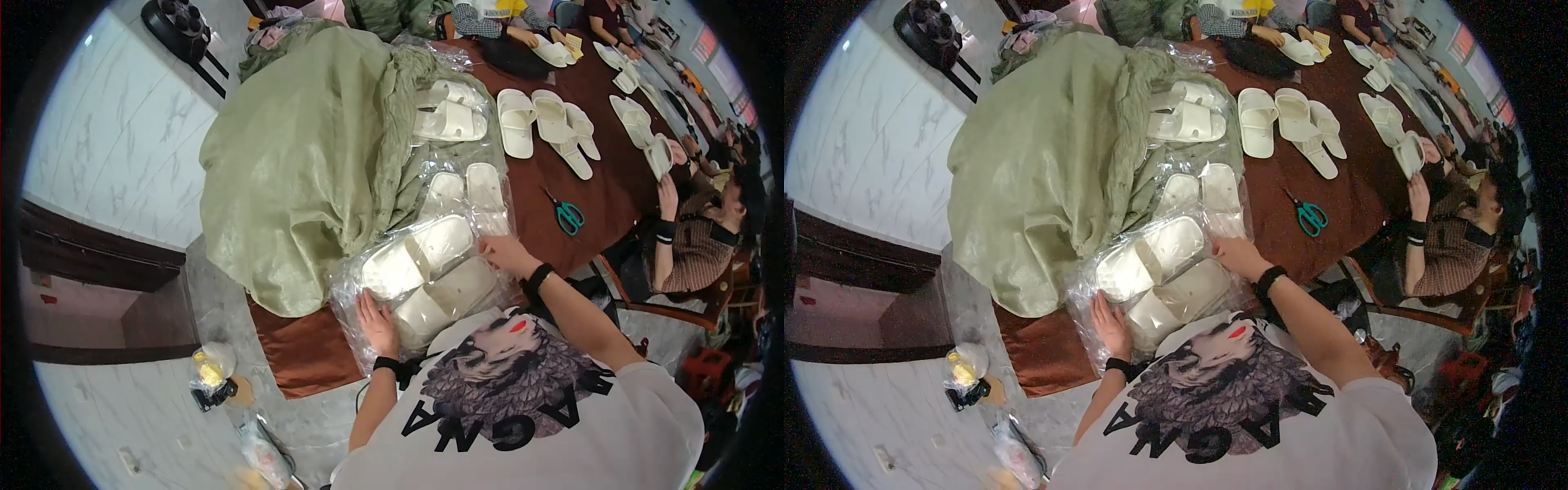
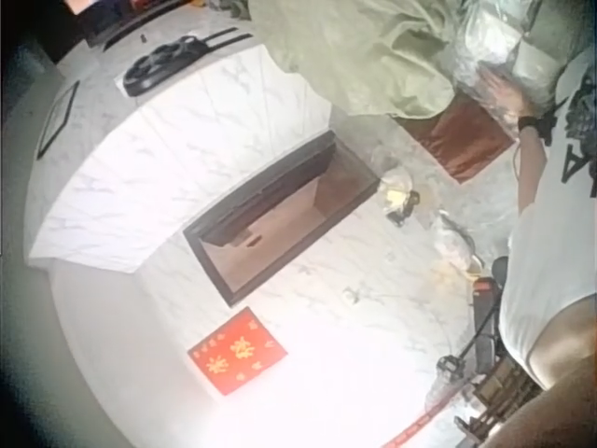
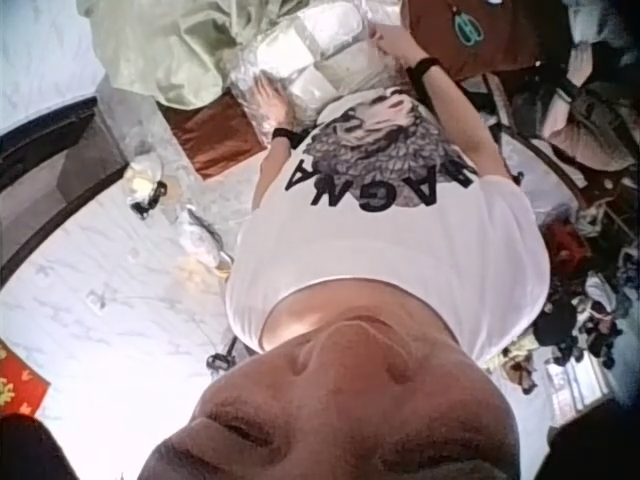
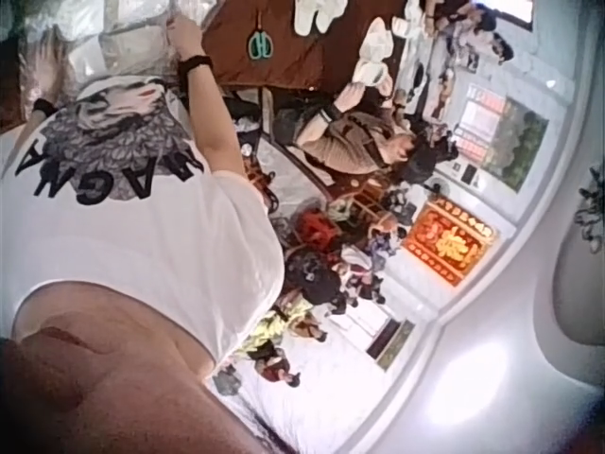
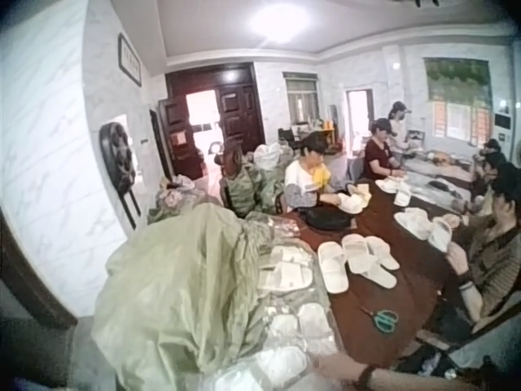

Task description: Packing white slippers from a large bag into smaller individual plastic bags.

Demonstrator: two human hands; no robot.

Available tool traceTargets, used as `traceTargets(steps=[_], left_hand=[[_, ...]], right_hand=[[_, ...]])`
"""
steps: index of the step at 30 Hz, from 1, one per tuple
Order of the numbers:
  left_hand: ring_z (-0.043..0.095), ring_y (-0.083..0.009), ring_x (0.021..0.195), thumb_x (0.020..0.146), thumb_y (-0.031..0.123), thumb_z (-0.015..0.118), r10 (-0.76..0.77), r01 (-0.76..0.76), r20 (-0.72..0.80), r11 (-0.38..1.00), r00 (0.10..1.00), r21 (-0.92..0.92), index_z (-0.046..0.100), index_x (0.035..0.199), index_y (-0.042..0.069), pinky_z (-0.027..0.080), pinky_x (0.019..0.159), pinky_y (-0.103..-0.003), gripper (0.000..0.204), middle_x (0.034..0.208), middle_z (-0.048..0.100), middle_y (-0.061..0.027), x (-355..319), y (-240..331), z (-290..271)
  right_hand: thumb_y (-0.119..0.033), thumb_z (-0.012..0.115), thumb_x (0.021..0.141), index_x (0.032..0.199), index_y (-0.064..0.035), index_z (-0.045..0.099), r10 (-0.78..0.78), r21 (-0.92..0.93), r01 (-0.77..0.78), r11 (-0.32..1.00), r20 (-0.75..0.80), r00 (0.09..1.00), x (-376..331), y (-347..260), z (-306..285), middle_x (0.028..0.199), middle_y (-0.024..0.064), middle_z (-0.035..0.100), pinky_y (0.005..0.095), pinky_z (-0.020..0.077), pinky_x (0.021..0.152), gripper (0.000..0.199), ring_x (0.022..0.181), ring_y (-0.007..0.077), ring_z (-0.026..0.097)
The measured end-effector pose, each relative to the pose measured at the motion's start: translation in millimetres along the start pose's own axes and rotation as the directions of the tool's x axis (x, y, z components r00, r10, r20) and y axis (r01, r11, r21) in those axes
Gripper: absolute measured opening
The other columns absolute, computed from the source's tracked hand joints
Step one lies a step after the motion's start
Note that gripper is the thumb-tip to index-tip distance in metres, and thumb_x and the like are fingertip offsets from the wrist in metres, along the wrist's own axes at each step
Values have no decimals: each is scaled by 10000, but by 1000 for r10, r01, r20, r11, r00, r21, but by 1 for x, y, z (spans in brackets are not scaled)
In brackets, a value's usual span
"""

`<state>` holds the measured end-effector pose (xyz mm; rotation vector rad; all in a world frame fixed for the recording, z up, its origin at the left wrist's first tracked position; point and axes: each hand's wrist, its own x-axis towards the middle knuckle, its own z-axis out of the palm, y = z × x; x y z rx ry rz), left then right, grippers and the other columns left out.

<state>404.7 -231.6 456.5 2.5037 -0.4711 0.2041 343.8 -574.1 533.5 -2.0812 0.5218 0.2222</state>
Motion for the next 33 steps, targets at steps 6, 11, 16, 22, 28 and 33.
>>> traceTargets(steps=[6,11,16,22,28,33], left_hand=[[307,-380,1336,929,133,482,-42,41,13,999,999,29,350,1405,6,269,1101,-471,510,1392,412,-196,0,5,0],[321,-368,1337,921,153,506,-14,15,-12,998,1000,66,359,1405,22,286,1085,-466,522,1377,430,-185,3,7,1],[326,-346,1345,921,176,515,-3,7,-33,995,999,96,368,1408,50,298,1074,-460,525,1376,442,-152,3,8,2],[300,-350,1357,934,151,498,-79,73,23,976,997,208,404,1394,124,281,1090,-470,469,1404,413,-133,2,20,-2],[274,-322,1381,924,212,520,-42,29,56,975,998,220,384,1413,142,291,1069,-486,513,1450,374,-107,5,7,1],[308,-363,1353,905,235,571,-33,28,120,999,992,37,472,1322,45,276,1085,-484,468,1403,430,-157,15,14,-30]], right_hand=[[-177,590,845,1079,-8,570,-64,-284,116,952,187,980,14,8,7,901,167,655,377,489,753,289,870,265,639],[-289,575,892,1254,-18,463,-167,267,199,943,-137,976,20,15,40,936,176,637,358,472,792,466,859,274,617],[-276,555,915,1308,-6,430,-103,45,116,992,-228,968,27,-18,43,961,260,617,415,469,786,493,891,355,618],[-271,517,941,1106,11,486,-183,-201,133,970,-256,949,7,-20,22,791,259,629,508,462,700,328,769,458,599],[-265,523,943,1067,21,491,-182,-199,125,972,-299,937,2,-11,10,842,269,626,491,466,701,313,813,449,603],[-204,549,940,1080,12,477,-287,0,300,954,-287,914,0,-2,-21,829,257,618,427,472,680,267,817,407,625]])
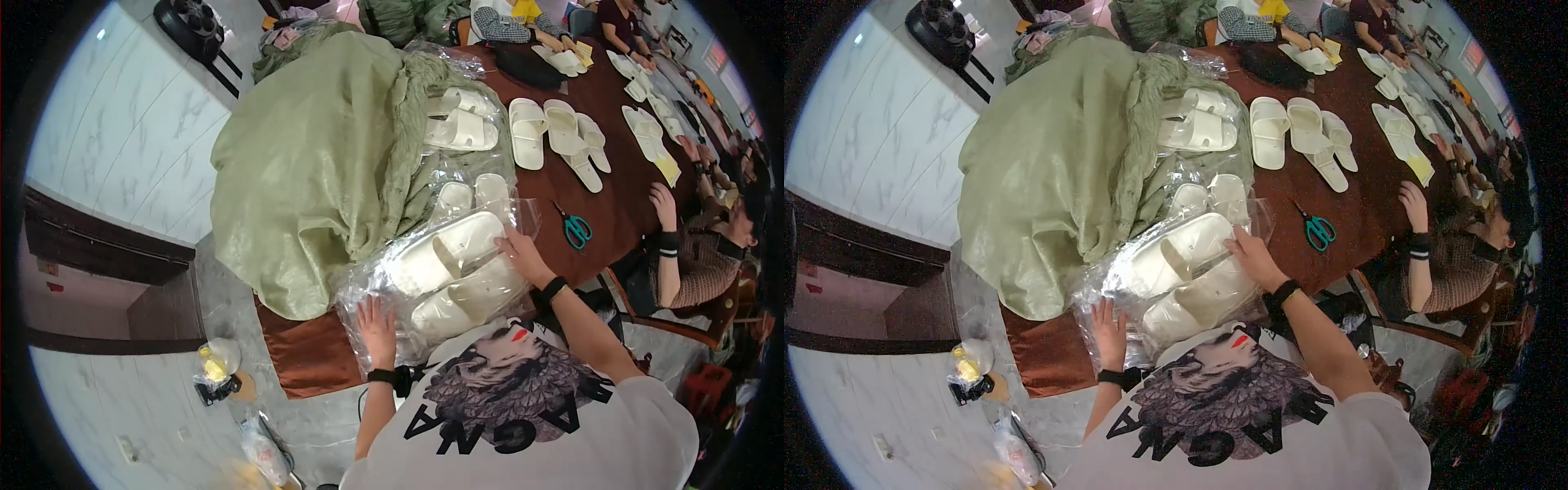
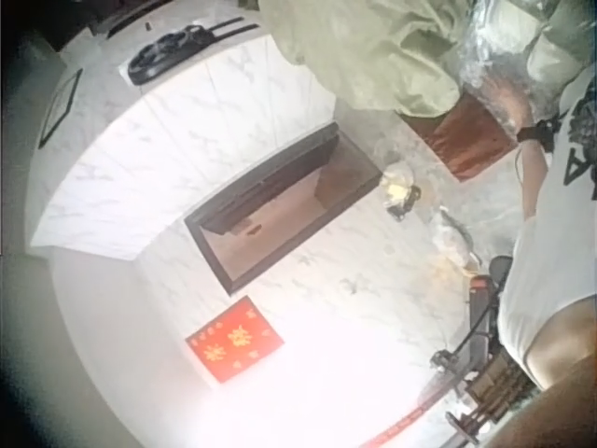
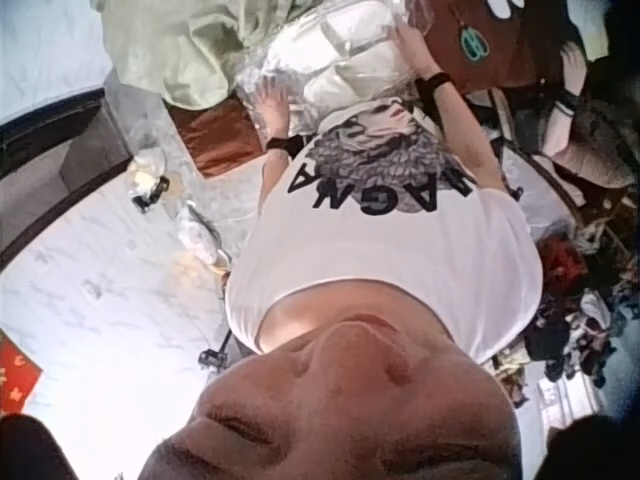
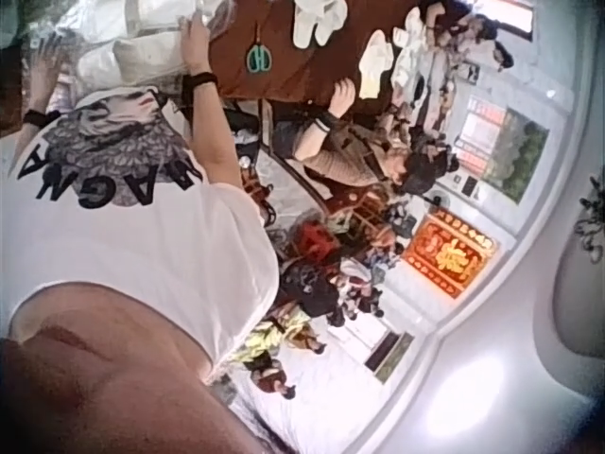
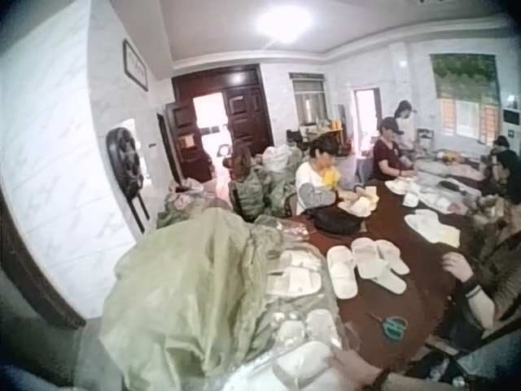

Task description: Packing white slippers from a large bag into smaller individual plastic bags.

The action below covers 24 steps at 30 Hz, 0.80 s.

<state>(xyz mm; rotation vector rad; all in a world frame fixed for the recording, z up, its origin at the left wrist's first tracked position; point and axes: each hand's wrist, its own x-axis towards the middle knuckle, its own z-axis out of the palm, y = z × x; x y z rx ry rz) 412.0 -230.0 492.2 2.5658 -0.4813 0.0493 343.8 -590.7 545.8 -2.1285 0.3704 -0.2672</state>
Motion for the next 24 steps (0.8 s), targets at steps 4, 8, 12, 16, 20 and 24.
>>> traceTargets(steps=[4,8,12,16,20,24], left_hand=[[436,-369,1245,900,215,597,0,1,-48,1000,999,26,526,1235,-22,339,1033,-445,417,1319,505,-186,19,39,-47],[528,-282,1130,946,243,564,-287,172,-101,781,953,-600,523,1235,-27,418,932,-376,397,1230,563,-146,57,44,-41],[598,-152,943,970,239,518,-410,318,154,368,899,-874,580,1100,33,463,783,-305,252,995,643,-55,80,38,-31],[623,-131,778,965,224,540,-521,245,129,160,844,-956,560,922,94,484,711,-287,138,826,656,-26,79,22,-41],[631,-198,912,978,297,509,-511,237,158,95,845,-967,530,1049,62,503,779,-329,247,998,638,-98,63,34,-39],[576,-252,1060,1000,433,399,-493,403,306,100,814,-910,467,1267,13,493,842,-352,502,1156,583,-152,36,56,-32]], right_hand=[[-195,548,942,1065,9,475,40,111,-42,993,15,999,-6,-26,-16,797,231,616,397,472,677,250,786,370,638],[-188,539,944,1060,6,469,1,134,-8,991,53,999,-10,-44,-20,785,214,617,380,474,680,236,768,360,635],[-171,530,945,999,4,469,-40,106,34,994,59,997,-8,-46,-21,762,187,598,357,474,669,193,723,279,632],[-152,522,944,951,4,473,26,147,-8,989,-123,992,-10,-32,-39,739,134,583,321,463,646,164,701,165,597],[-137,507,948,973,-11,501,105,278,-37,960,-236,966,-12,-15,-51,728,47,547,264,439,637,128,684,92,519],[-146,501,954,978,-9,506,162,417,-24,908,-299,940,-11,-16,-43,758,54,541,266,437,642,140,699,95,510]])
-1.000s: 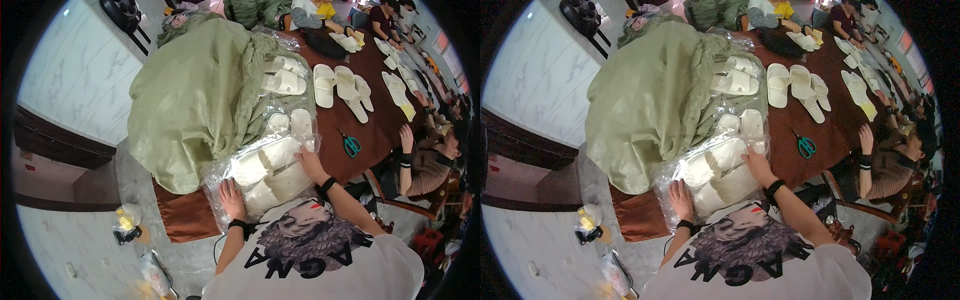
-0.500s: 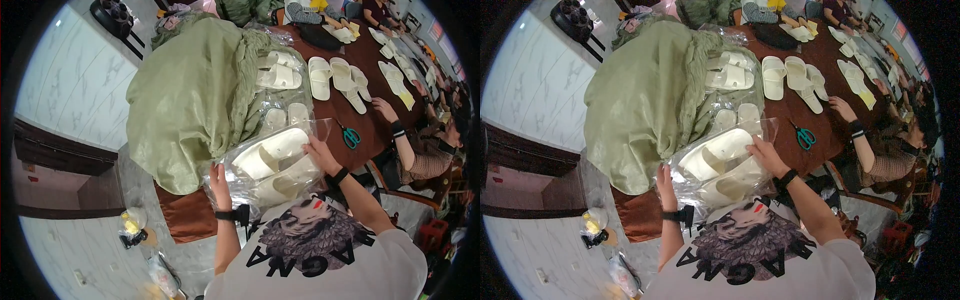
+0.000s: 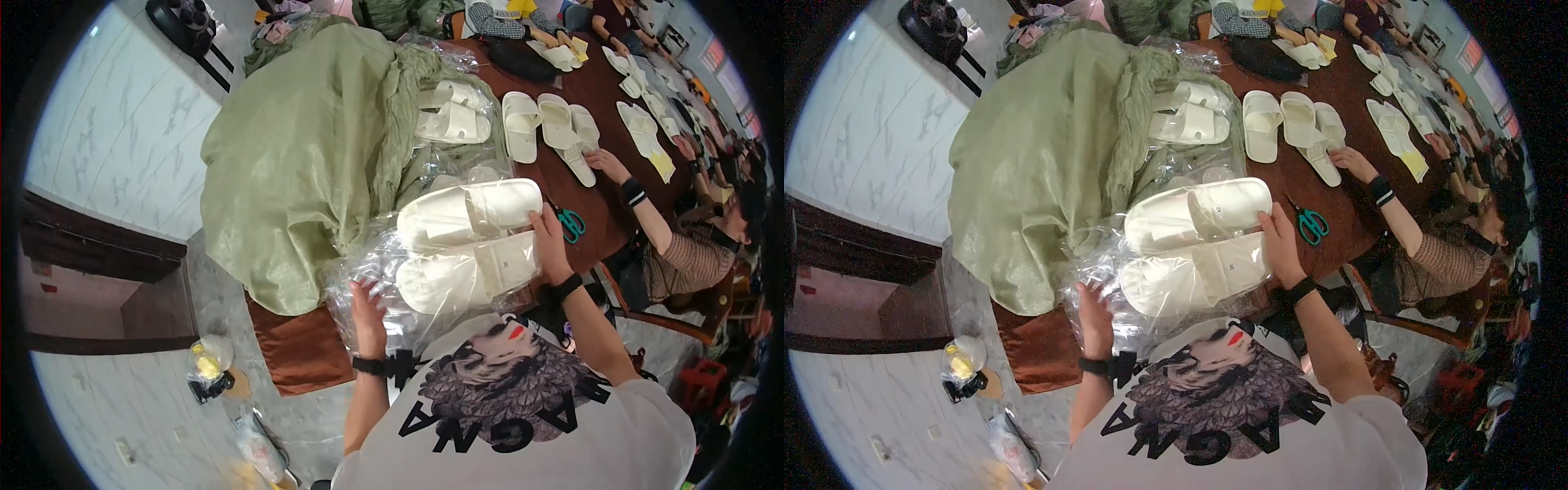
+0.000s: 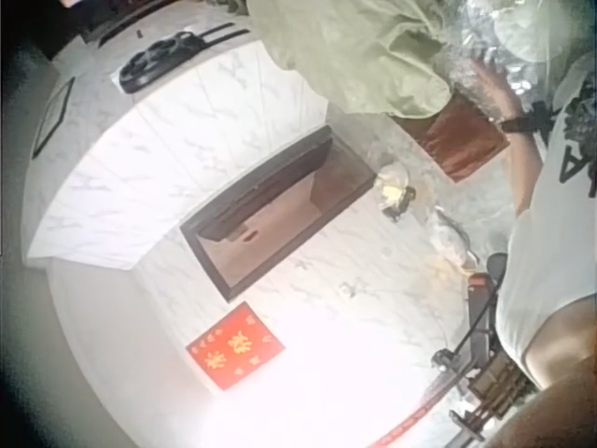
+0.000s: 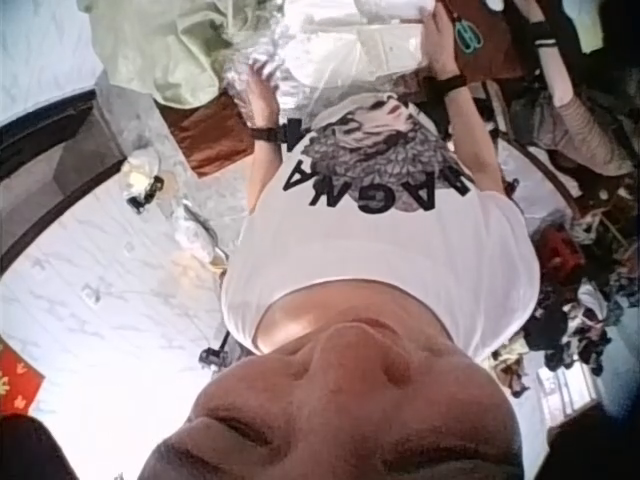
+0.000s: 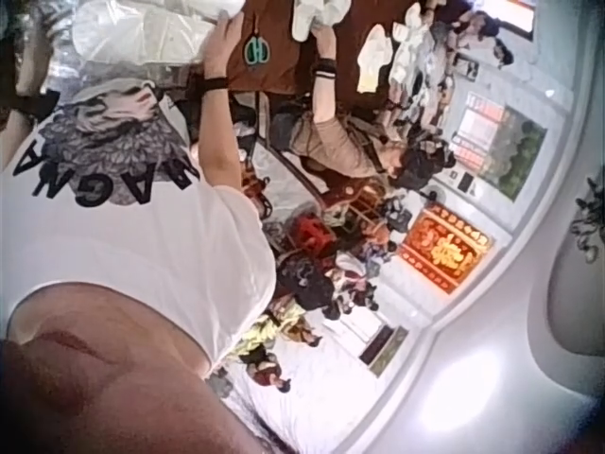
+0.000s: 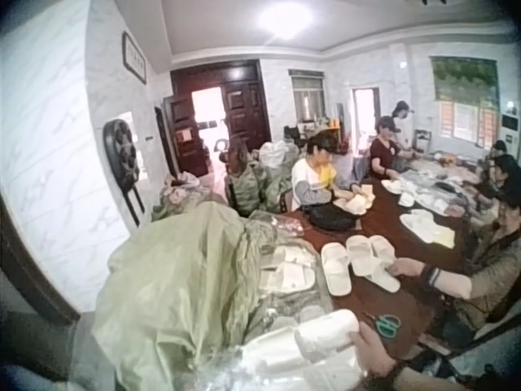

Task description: Packing white slippers from a large bag into smaller individual plastic bags.

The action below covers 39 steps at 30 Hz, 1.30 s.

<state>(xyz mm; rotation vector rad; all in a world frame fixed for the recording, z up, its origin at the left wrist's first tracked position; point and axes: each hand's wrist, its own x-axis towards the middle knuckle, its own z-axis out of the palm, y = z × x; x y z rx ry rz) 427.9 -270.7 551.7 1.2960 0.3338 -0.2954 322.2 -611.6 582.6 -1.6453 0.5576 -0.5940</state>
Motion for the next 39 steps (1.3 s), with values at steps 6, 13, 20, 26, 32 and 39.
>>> traceTargets(steps=[6,13,20,26,32,39], left_hand=[[639,-215,612,992,481,349,-89,74,236,995,968,70,578,1104,-43,526,562,-322,582,959,657,-157,-25,13,-21],[599,-142,556,991,189,464,85,-125,102,856,991,502,586,1015,-5,478,472,-275,231,768,649,-97,-32,18,-23],[409,-96,498,951,110,536,554,-321,-187,689,811,650,592,855,-8,360,460,-276,162,590,500,-42,-1,-19,-91],[444,-106,478,944,132,549,537,-313,-78,598,840,738,601,869,-8,377,459,-289,167,564,513,-47,-2,-13,-110],[489,-111,470,931,106,554,481,-281,-103,656,870,700,604,877,-25,395,459,-292,150,554,532,-63,-9,-32,-78],[530,-126,496,919,74,553,540,-425,1,661,841,619,605,932,-25,436,490,-294,112,651,612,-99,-2,-44,-86]], right_hand=[[-171,499,963,980,-9,496,-24,-83,21,996,-28,999,-13,3,28,775,77,554,288,453,654,163,714,123,549],[-199,501,964,1007,-24,484,57,-232,-45,972,46,997,-14,-16,45,782,136,629,326,477,636,181,706,199,635],[-182,492,959,993,0,457,-84,-413,62,909,-36,996,15,18,-13,825,157,549,324,441,724,189,777,189,528],[-183,496,986,1123,42,525,-72,-142,32,989,-285,956,32,1,-98,1002,17,556,218,404,809,265,902,78,465],[-216,501,989,1169,13,530,-38,105,80,991,-346,938,20,-42,-78,1023,21,575,217,430,787,293,879,78,510],[-222,511,973,1051,-56,538,168,436,-101,894,-117,979,-5,-65,28,800,-19,578,230,465,587,185,658,65,544]])
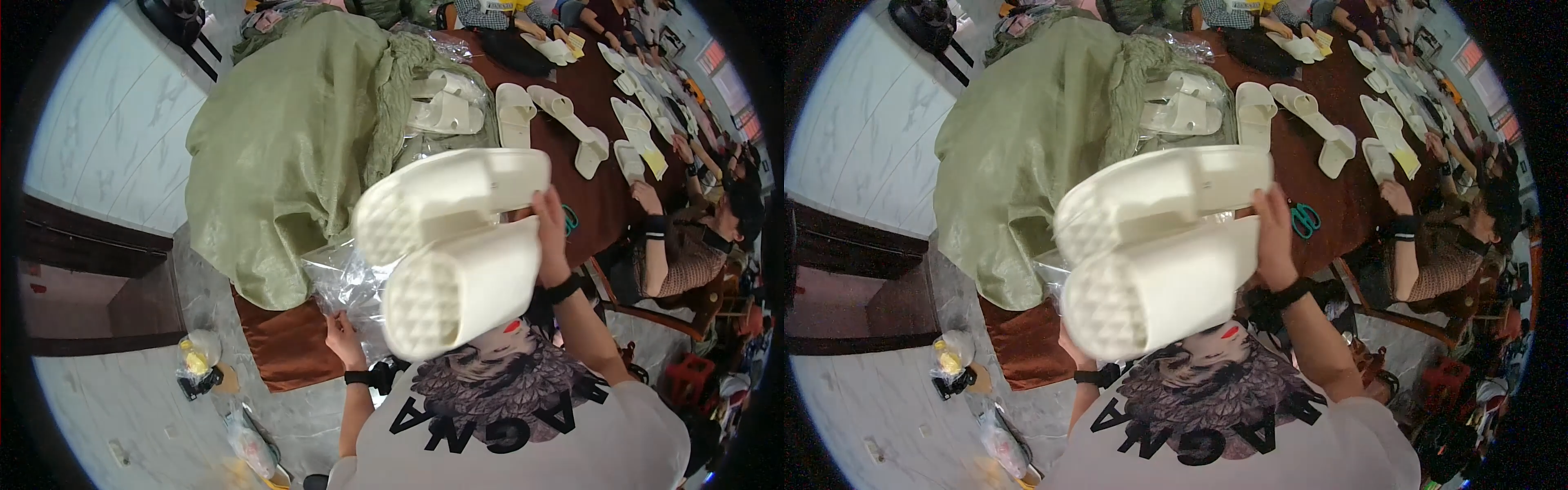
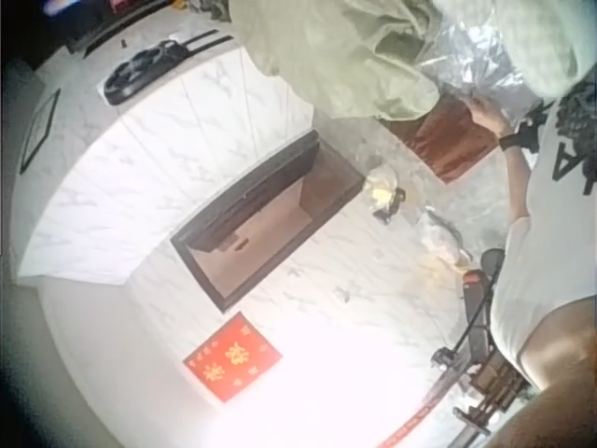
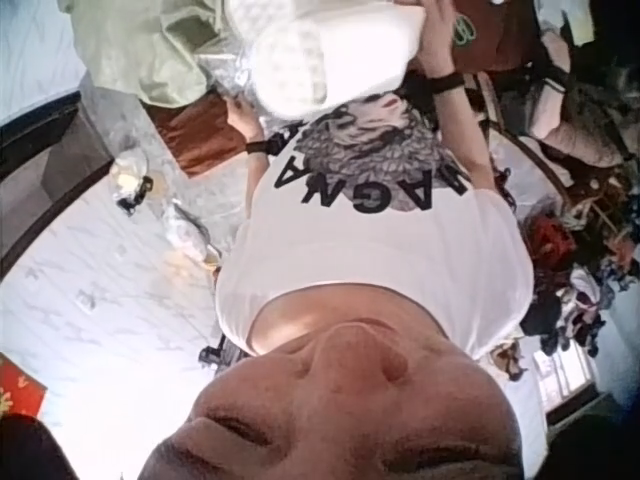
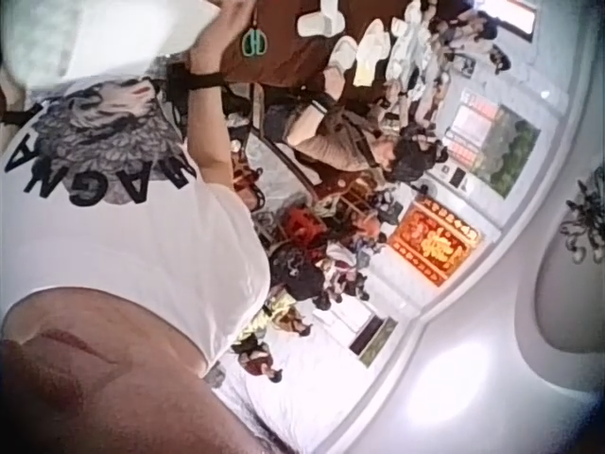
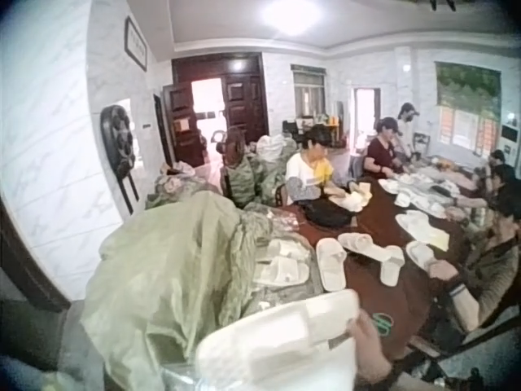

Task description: Packing white slippers from a large bag into smaller individual plastic bags.

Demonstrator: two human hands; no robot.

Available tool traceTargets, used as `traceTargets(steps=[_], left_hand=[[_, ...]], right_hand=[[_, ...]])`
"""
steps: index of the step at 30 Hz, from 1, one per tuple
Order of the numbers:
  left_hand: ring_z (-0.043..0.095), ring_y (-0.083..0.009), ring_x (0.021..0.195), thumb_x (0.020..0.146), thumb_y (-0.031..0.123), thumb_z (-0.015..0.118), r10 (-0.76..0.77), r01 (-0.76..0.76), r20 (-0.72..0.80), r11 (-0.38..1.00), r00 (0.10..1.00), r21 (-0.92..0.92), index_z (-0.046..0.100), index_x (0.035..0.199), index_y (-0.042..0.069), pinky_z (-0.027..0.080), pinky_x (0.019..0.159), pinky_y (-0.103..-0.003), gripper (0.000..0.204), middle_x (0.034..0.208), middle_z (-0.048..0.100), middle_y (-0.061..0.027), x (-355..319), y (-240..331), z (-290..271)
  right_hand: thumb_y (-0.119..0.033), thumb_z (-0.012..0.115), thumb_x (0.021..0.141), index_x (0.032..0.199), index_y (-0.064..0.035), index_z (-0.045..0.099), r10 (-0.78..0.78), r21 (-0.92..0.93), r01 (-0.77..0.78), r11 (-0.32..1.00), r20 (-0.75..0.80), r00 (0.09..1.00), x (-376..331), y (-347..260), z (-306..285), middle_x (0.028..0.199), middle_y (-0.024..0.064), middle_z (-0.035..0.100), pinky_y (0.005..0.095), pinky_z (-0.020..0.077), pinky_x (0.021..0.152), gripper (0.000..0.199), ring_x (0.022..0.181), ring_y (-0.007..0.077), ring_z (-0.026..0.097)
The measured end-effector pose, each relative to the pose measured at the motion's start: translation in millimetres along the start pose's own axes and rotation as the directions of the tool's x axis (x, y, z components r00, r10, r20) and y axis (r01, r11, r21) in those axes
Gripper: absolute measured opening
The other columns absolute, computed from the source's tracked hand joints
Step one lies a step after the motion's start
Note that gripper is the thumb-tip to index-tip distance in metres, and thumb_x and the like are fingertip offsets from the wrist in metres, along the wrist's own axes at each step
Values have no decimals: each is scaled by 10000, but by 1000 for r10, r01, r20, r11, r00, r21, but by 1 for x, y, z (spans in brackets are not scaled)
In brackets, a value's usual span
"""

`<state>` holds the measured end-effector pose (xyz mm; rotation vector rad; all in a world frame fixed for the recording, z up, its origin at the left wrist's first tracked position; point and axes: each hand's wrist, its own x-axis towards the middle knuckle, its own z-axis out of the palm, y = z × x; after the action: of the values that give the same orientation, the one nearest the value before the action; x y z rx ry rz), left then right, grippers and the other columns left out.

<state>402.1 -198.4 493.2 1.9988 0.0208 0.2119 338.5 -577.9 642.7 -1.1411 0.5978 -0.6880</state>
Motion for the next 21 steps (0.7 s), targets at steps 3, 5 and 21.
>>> traceTargets(steps=[3,5,21], left_hand=[[611,-136,593,891,75,584,-194,213,93,929,977,-303,621,969,-5,491,547,-284,118,704,655,-99,-3,-3,0],[615,-136,604,888,103,598,-199,204,94,978,975,-42,624,973,-5,493,556,-287,140,705,659,-95,1,-13,-1],[589,-326,887,827,-44,583,327,-399,304,891,895,217,628,946,0,461,821,-400,135,935,624,-153,11,110,21]], right_hand=[[-244,516,963,1024,-28,501,14,-349,59,935,204,979,-16,31,18,736,47,591,289,475,591,225,656,136,579],[-255,508,959,999,0,486,-4,-583,127,802,206,978,-12,79,4,737,146,604,364,480,616,259,683,270,614],[-73,590,851,1204,-37,476,-120,-998,67,16,64,991,80,82,-202,1160,197,519,446,453,902,373,1069,391,507]])
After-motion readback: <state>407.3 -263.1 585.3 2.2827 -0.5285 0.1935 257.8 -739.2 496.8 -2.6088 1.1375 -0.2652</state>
